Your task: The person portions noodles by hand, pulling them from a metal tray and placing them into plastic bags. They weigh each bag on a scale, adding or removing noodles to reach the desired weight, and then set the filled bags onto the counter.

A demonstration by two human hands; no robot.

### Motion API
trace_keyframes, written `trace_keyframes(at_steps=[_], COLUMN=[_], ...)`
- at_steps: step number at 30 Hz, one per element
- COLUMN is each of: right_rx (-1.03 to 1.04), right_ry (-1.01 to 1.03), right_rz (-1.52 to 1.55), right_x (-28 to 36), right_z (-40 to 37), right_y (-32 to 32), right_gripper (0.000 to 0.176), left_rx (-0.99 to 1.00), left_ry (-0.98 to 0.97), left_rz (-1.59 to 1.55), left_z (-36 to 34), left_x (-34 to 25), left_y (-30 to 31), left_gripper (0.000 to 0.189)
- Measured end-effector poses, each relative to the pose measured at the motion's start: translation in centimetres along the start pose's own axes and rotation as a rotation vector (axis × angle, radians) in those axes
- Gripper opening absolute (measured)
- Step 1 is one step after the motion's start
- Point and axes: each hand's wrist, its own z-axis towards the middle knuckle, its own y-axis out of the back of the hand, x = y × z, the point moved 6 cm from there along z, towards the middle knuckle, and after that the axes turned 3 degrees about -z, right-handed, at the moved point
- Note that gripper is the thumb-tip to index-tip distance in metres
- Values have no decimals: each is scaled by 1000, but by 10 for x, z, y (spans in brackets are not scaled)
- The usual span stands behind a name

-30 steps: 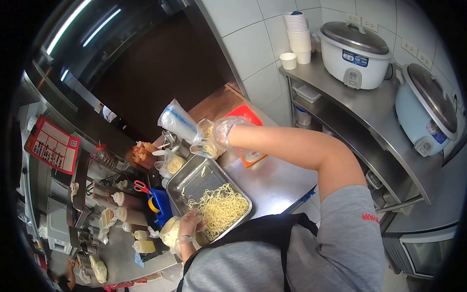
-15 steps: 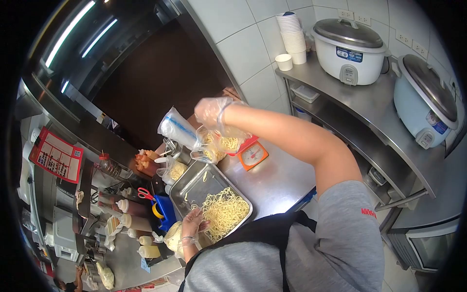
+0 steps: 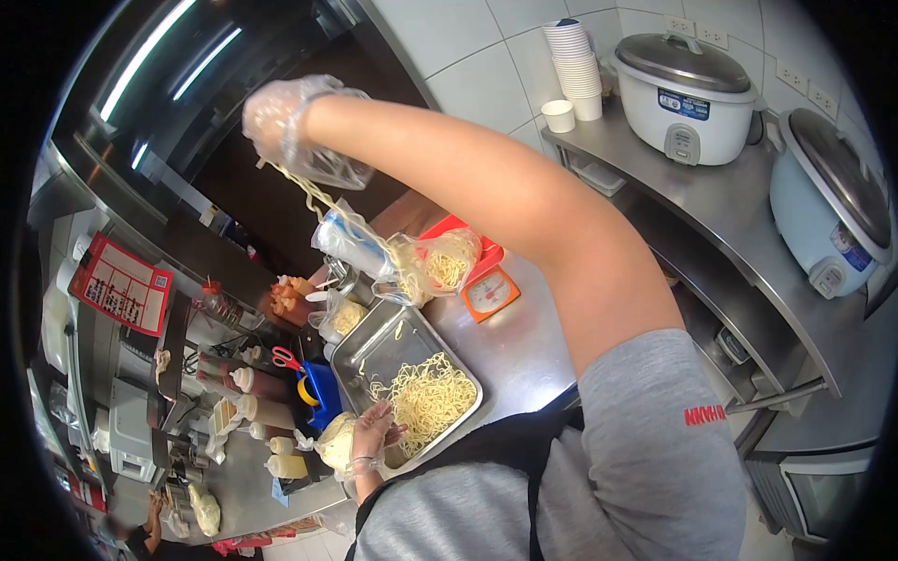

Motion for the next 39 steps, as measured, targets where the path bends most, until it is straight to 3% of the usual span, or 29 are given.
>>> trace_keyframes(at_steps=[2, 4, 6, 8, 14, 16, 19, 22, 23, 24, 25, 26, 28, 29, 30, 32, 34, 36, 37, 38, 39], right_rx=[10, 3, -8, 35, 45, 420, 772, 726, 776, 689, 696, 752, 888, 971, 1054, 1178, 1128, 982, 993, 905, 819], right_ry=[250, 280, 152, 28, 482, 320, -35, 64, -5, -6, 57, 83, 92, 77, 42, 5, 99, 326, 202, 235, 275], right_rz=[-346, -288, -202, 135, -278, -259, 558, 590, 509, 555, 656, 557, 370, 277, 400, 322, 46, -93, 6, 98, 184], right_x=[11, 13, 29, 35, 117, 126, 98, 79, 74, 56, 41, 40, 39, 38, 28, 29, 28, 13, 9, 1, -7], right_z=[28, 60, 64, 70, 78, 39, -23, -29, -31, -31, -39, -55, -88, -104, -119, -148, -167, -183, -190, -200, -211], right_y=[2, 6, 29, 37, -15, -28, -27, -12, -13, -30, -35, -31, -29, -32, -52, -57, -70, -126, -133, -151, -168], right_gripper=[13, 15, 16, 23, 30, 32, 45, 58, 62, 57, 51, 46, 38, 35, 34, 35, 33, 29, 27, 25, 24], left_rx=[-13, -29, -47, -57, -67, -69, -84, -84, -84, -85, -86, -91, -71, -45, -21, 38, -14, -126, -80, -39, -49], left_ry=[-15, -16, -2, 12, 28, 28, 7, -23, -34, -106, -178, -250, -685, -733, -782, -976, -1107, -1041, -959, -874, -971], left_rz=[11, 10, -1, -35, -99, -100, -83, -55, -44, -17, 8, 30, 404, 424, 443, 501, 724, 889, 979, 1063, 1052], left_z=[-3, -10, -19, -23, -40, -49, -57, -58, -60, -62, -65, -64, -45, -59, -73, -60, -49, -10, 5, 20, 42], left_x=[7, 13, 17, 28, 50, 46, 50, 56, 53, 44, 20, 0, -41, -84, -127, -168, -203, -212, -217, -220, -217], left_y=[1, 0, -4, -6, -23, -31, -35, -35, -38, -41, -50, -58, -62, -83, -107, -136, -167, -189, -201, -210, -218], left_gripper=[53, 54, 54, 55, 56, 55, 55, 53, 52, 49, 47, 45, 39, 38, 38, 35, 35, 33, 31, 28, 26])
